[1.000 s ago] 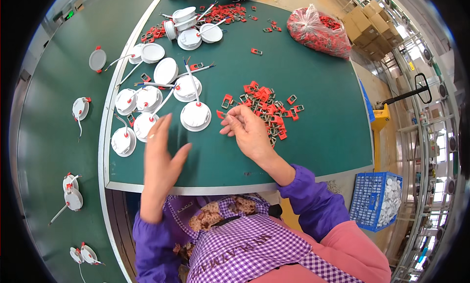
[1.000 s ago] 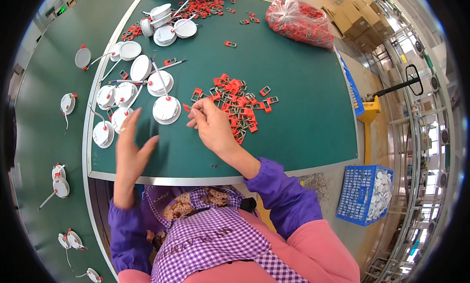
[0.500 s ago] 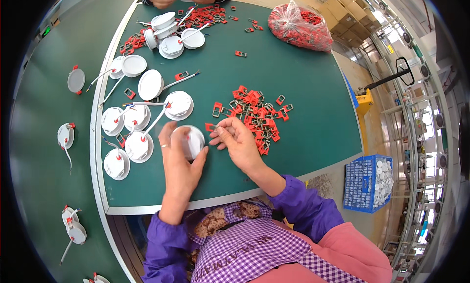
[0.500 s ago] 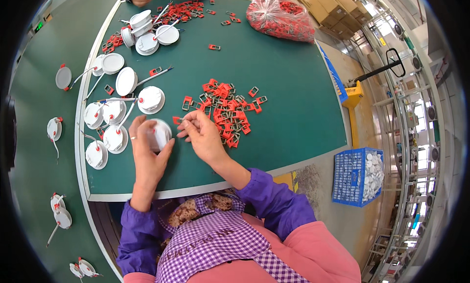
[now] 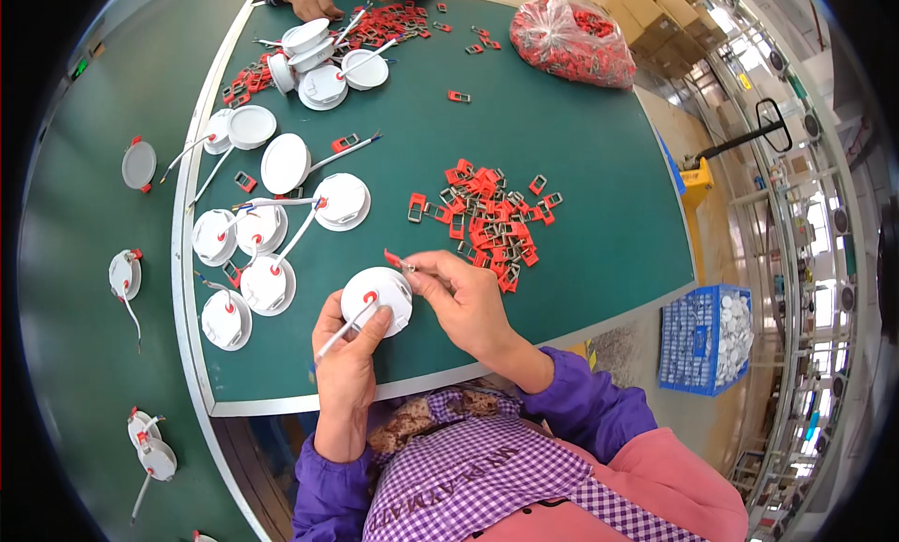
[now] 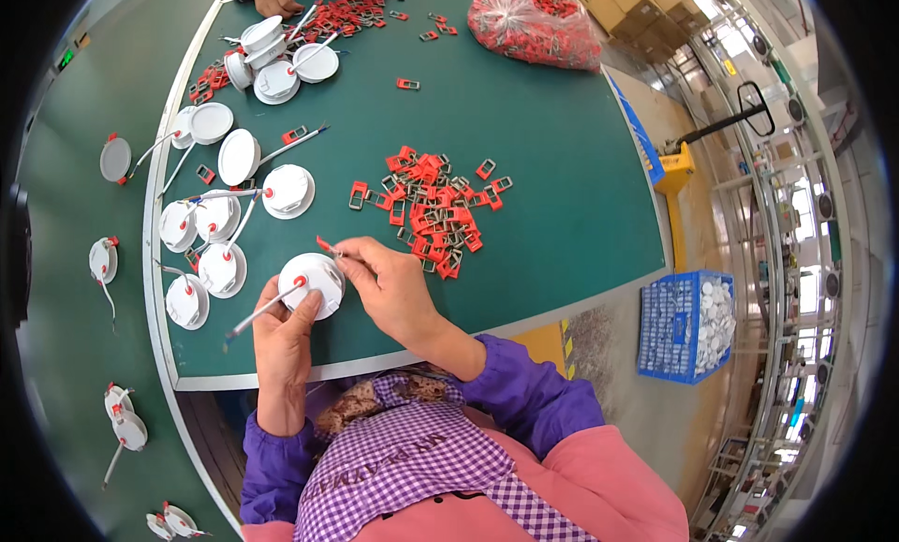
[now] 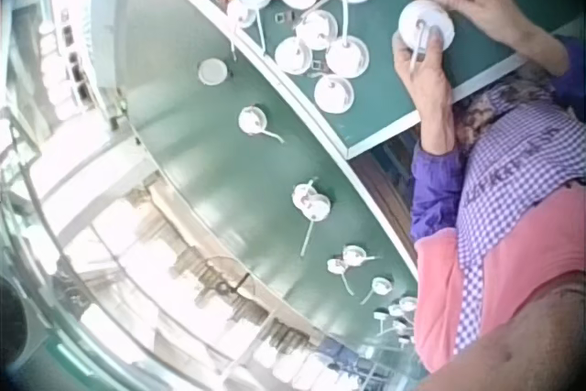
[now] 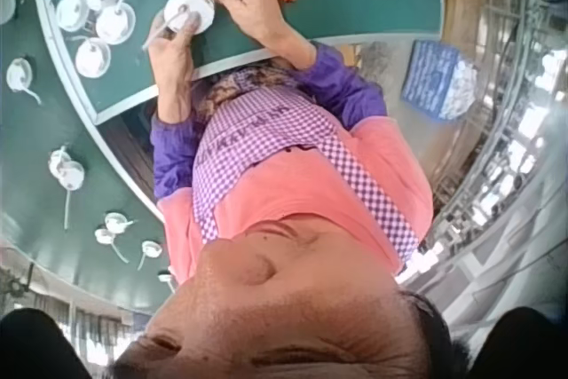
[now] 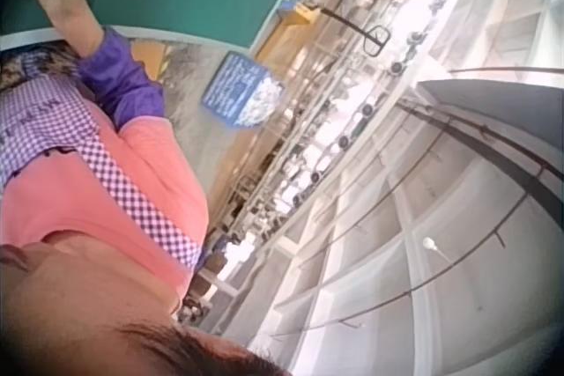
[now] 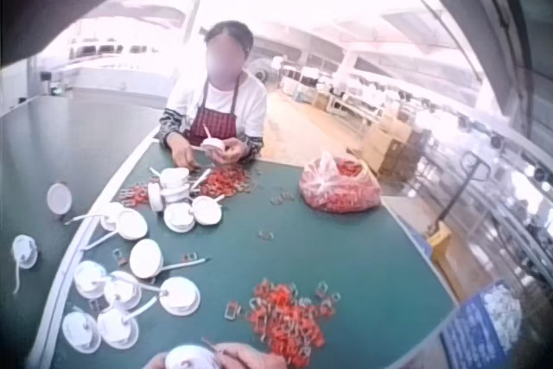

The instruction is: The person attaches clips to round light fixtures by hand at a workbench. After dumping more clips from a bag onto the table, the person carries a blue crate with a coworker and scoops light fixtures from the crate onto the table.

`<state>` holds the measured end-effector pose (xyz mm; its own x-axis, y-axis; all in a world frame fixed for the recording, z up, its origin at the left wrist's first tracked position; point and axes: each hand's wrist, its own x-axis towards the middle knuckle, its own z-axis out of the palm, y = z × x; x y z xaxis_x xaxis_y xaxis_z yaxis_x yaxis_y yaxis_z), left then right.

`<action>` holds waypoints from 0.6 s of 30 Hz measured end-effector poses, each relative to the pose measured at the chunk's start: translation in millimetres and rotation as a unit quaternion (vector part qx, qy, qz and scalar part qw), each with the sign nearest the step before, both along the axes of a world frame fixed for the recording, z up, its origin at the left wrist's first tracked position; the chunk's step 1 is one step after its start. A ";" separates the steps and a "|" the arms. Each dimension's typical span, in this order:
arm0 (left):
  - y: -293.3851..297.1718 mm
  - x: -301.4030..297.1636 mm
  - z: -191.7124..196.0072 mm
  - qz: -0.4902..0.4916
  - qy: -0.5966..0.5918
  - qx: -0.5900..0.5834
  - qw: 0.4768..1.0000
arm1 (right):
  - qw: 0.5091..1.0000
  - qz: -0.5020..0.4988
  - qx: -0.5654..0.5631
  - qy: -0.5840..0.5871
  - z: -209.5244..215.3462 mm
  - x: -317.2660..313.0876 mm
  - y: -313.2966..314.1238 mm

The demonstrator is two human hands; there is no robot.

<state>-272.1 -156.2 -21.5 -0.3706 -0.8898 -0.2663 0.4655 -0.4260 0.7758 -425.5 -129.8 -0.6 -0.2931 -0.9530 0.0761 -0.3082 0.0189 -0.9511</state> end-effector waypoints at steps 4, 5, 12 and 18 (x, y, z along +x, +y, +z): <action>10.5 -8.1 5.4 0.068 -0.001 -0.021 0.997 | 0.998 0.040 -0.036 0.044 3.1 -10.2 0.6; 12.1 -8.4 6.5 0.071 -0.002 -0.021 0.997 | 0.995 0.046 -0.059 0.065 4.6 -12.1 1.5; 19.9 -12.9 5.5 0.102 -0.062 -0.083 0.989 | 0.986 0.062 -0.107 0.110 10.1 -6.6 12.4; 26.2 -18.1 6.9 0.109 -0.066 -0.097 0.987 | 0.986 0.049 -0.100 0.127 14.5 -3.0 21.0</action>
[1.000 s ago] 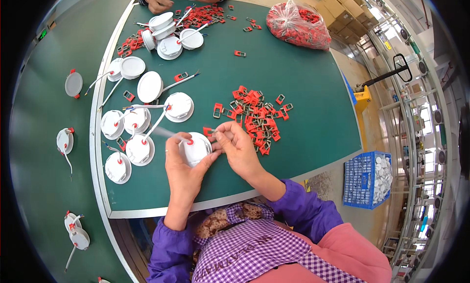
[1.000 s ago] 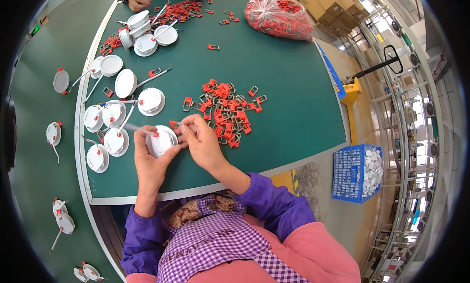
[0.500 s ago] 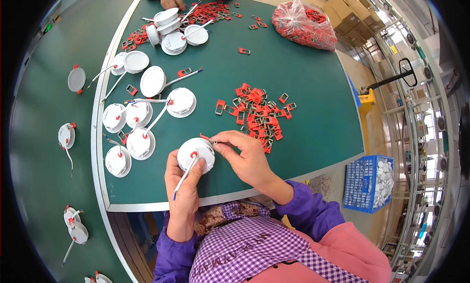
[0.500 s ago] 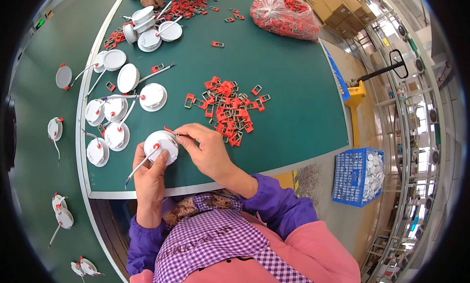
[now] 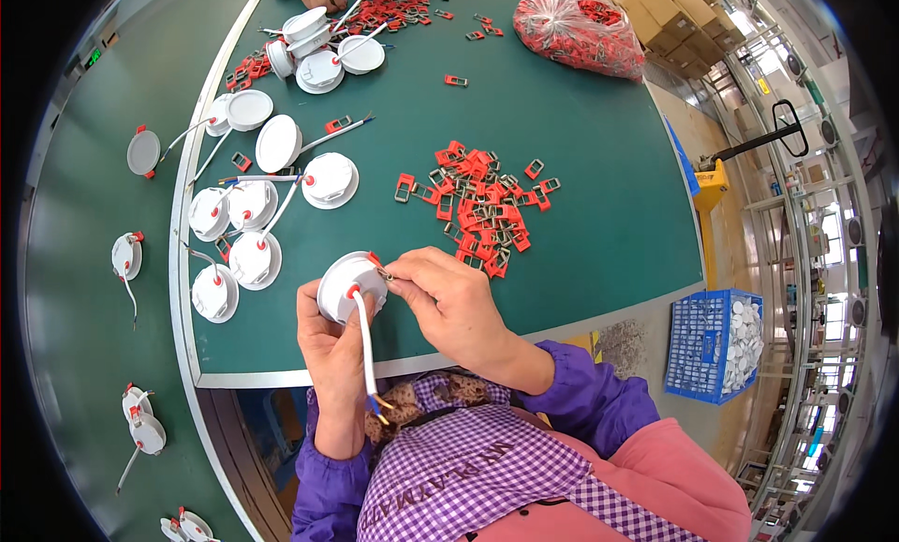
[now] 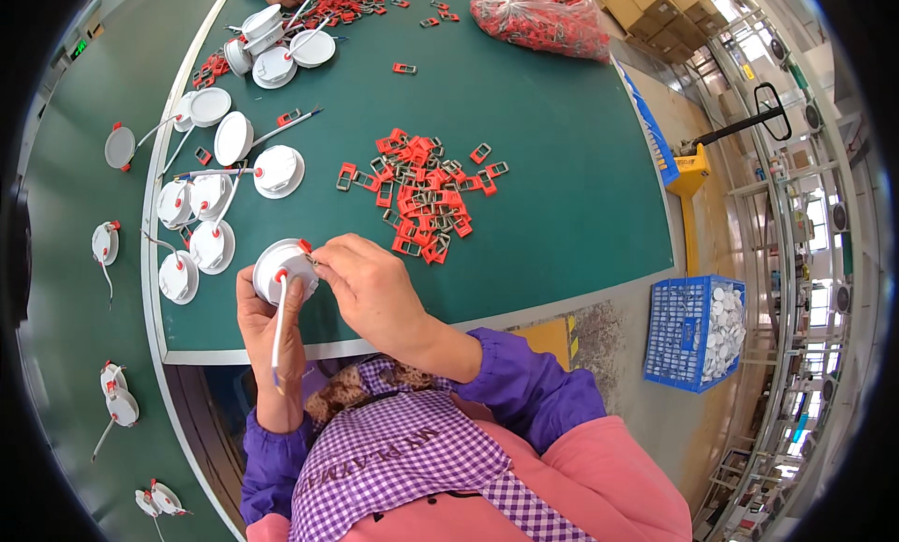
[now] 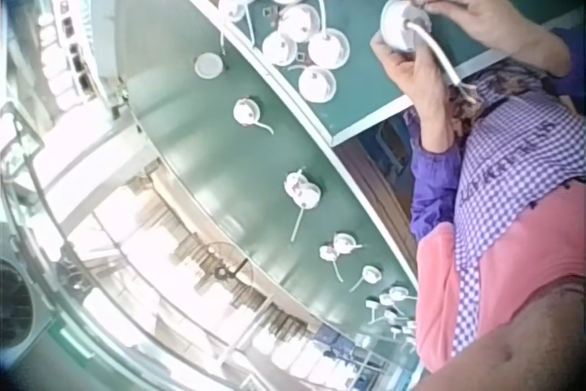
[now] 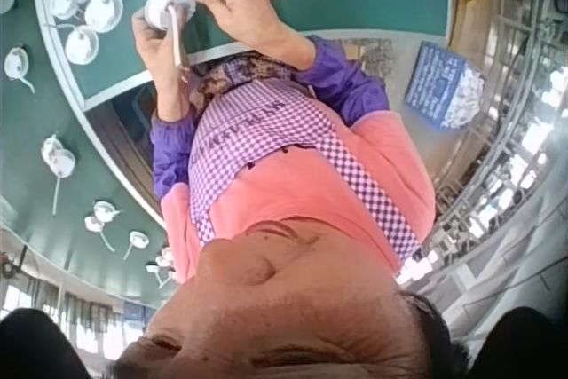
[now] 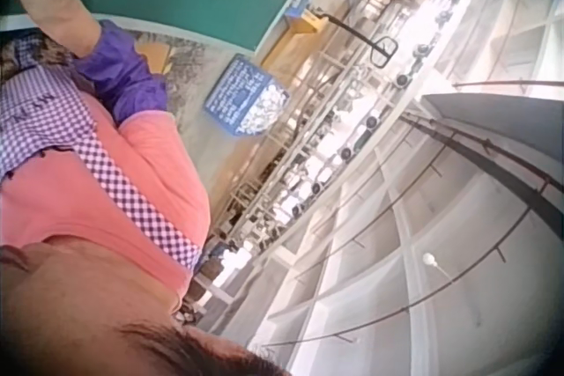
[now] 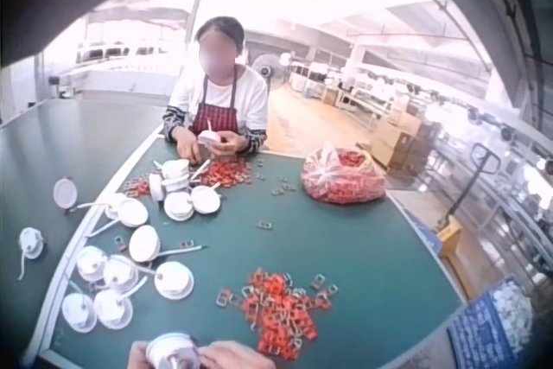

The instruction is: The person attaches clips to round light fixtures by hand at a workbench. After dumping more clips from a bag onto the table, the person carries a blue crate with a coworker and scoops light fixtures from the crate onto the table.

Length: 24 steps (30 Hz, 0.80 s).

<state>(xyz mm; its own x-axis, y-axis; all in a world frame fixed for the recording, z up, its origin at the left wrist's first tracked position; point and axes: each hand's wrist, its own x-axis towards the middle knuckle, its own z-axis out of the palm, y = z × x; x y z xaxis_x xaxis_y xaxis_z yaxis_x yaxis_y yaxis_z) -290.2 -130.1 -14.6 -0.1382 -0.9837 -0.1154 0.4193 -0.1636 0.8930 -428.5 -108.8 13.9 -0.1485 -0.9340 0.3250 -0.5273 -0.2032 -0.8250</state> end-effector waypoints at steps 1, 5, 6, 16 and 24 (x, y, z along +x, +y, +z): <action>0.4 0.7 -1.1 -0.005 0.000 -0.009 1.000 | 1.000 -0.003 -0.007 0.006 0.5 0.7 1.4; 2.1 8.0 -7.3 -0.025 -0.002 -0.035 0.999 | 0.999 -0.010 -0.026 0.030 -0.3 3.5 6.5; 3.0 9.5 -7.0 -0.025 -0.002 -0.035 0.999 | 0.999 -0.009 -0.026 0.031 0.1 4.3 7.6; 11.3 13.8 3.2 -0.021 0.025 -0.033 0.999 | 0.999 -0.002 0.012 -0.032 6.2 7.0 11.4; 9.8 22.3 2.8 -0.027 0.022 -0.011 0.999 | 0.985 0.018 0.077 -0.155 12.0 2.9 6.6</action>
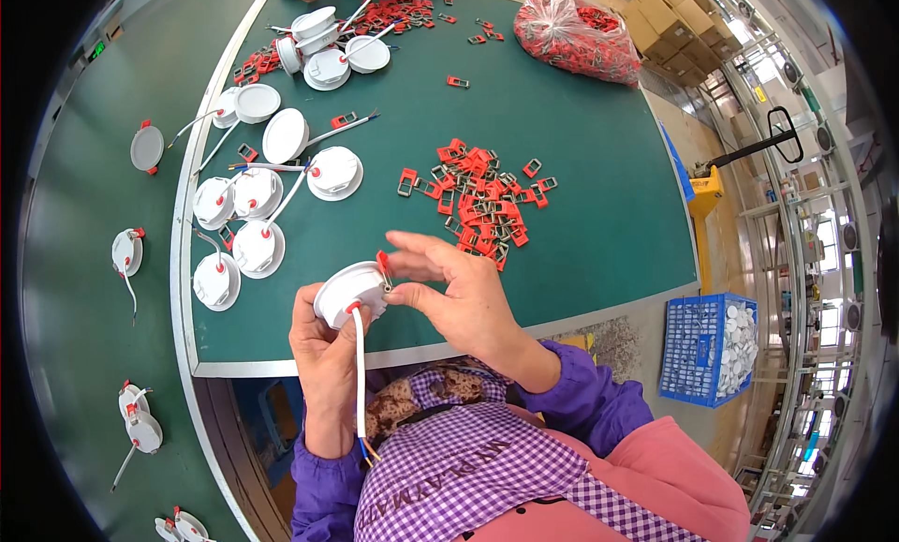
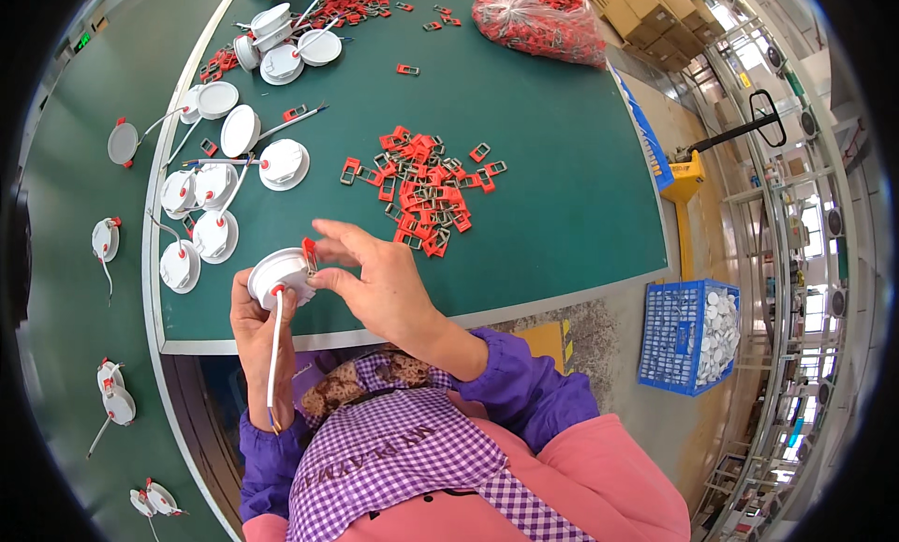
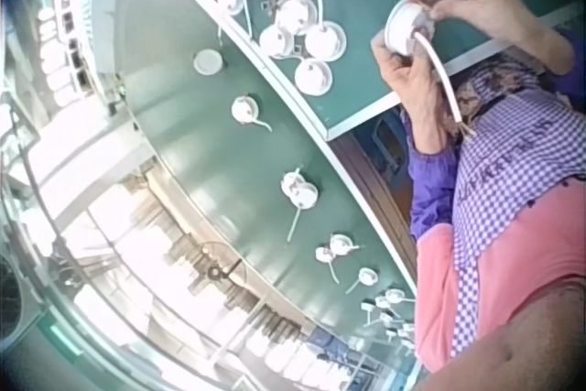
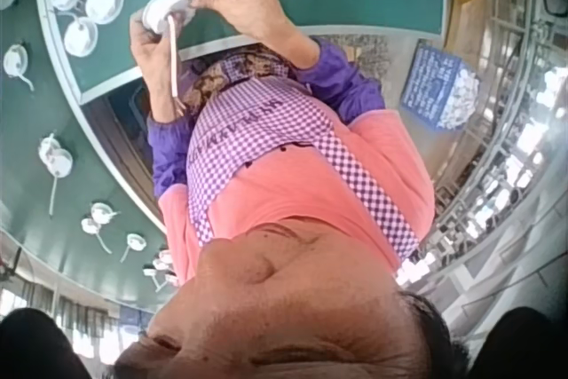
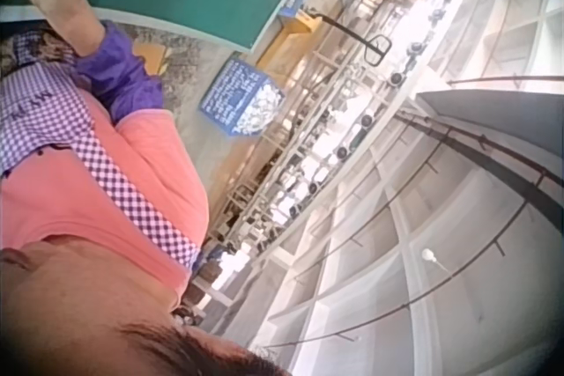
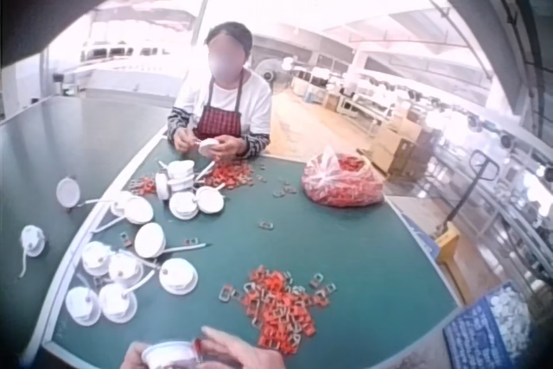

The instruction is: The person attaches clips to round light fixtures by hand at a workbench. After dumping more clips from a bag onto the table, the person carries a blue crate with a coworker and scoops light fixtures from the crate onto the table.

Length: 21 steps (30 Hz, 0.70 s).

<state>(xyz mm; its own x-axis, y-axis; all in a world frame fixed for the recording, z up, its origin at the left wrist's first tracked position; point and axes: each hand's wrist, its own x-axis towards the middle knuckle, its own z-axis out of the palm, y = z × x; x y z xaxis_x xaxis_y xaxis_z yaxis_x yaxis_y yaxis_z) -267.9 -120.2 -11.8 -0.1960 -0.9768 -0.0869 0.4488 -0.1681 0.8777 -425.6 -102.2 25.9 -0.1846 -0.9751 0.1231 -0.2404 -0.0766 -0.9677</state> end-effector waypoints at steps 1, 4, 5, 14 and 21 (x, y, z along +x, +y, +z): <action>-0.2 1.2 -0.2 -0.013 0.011 -0.001 1.000 | 0.999 0.009 0.034 -0.017 -0.4 -0.9 0.9; -0.3 3.0 -2.4 -0.041 0.016 0.002 0.999 | 0.995 0.014 0.080 -0.060 -9.8 -4.0 3.7; 0.5 2.6 -3.3 -0.054 0.008 0.006 0.998 | 0.992 0.013 0.092 -0.089 -11.8 -5.4 3.9; -14.7 18.8 7.1 -0.001 -0.158 0.009 0.987 | 0.939 -0.009 -0.035 0.343 -39.2 -54.1 -59.7; -5.7 29.7 7.7 0.051 0.015 0.106 0.993 | 0.840 0.019 -0.107 0.531 -57.4 -52.7 -90.8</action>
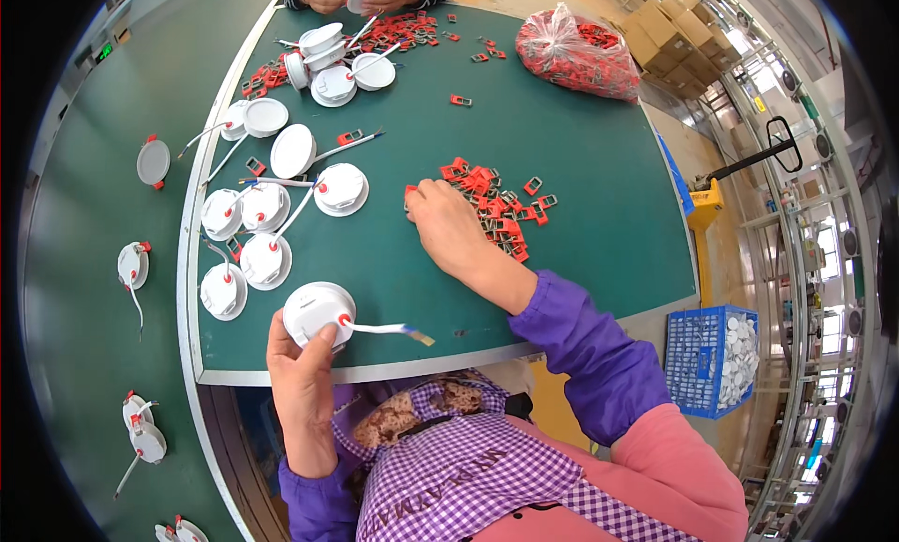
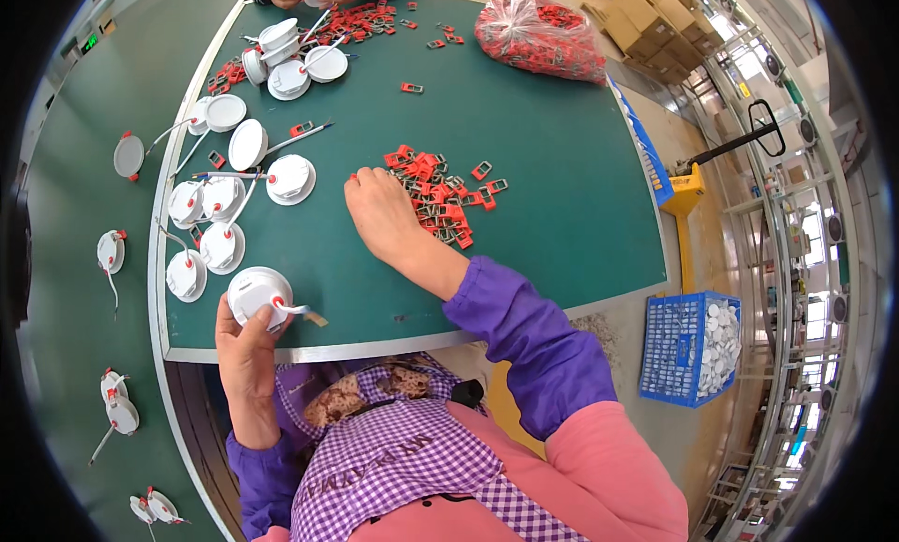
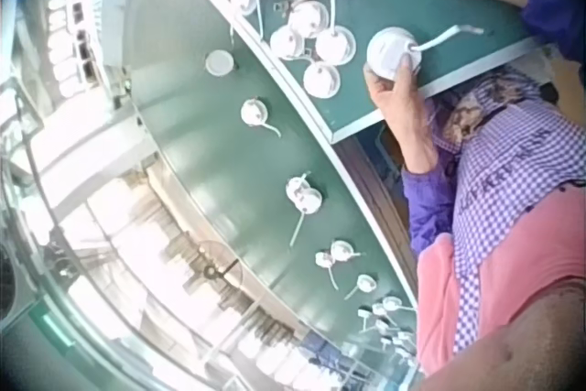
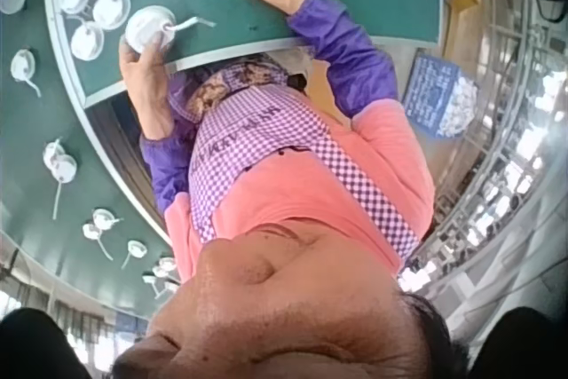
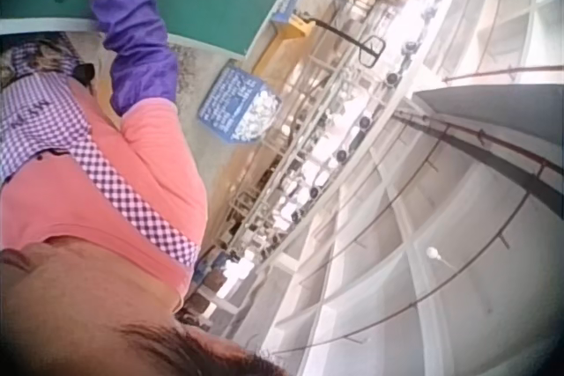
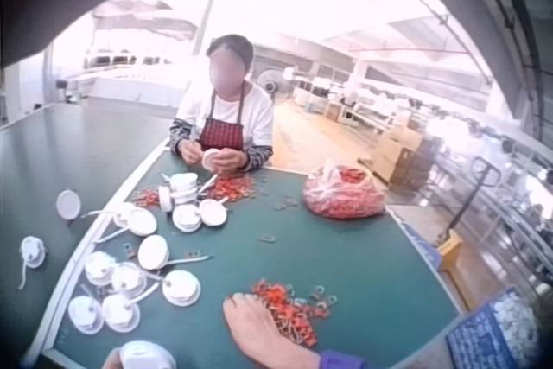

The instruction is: The person attaches clips to round light fixtures by hand at a workbench. After dumping more clips from a bag onto the table, the person carries a blue crate with a coworker and scoops light fixtures from the crate onto the table.

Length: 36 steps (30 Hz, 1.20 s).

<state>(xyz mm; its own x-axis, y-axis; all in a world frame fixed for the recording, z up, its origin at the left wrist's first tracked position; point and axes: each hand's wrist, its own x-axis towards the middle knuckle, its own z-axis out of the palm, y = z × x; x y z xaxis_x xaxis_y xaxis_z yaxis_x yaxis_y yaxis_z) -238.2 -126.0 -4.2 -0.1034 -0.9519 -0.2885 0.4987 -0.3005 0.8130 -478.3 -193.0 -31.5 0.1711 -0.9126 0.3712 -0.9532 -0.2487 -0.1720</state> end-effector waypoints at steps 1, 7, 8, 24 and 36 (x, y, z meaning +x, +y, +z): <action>1.1 -3.1 2.6 0.002 -0.002 0.000 1.000 | 1.000 0.002 0.000 -0.002 0.4 -1.9 -4.0; -0.7 -5.5 -2.5 -0.049 -0.023 0.007 0.999 | 0.995 0.004 0.092 0.027 21.6 -2.1 -7.6; -1.6 -6.4 -3.4 -0.045 -0.022 0.009 0.999 | 0.995 0.009 0.094 0.028 27.4 0.7 0.0; 5.0 -14.9 3.6 -0.067 -0.098 -0.021 0.993 | 0.868 0.096 0.217 -0.435 57.5 43.0 60.5; 7.6 -19.8 0.1 -0.078 -0.123 -0.051 0.988 | 0.886 0.070 0.184 -0.419 56.0 45.9 70.4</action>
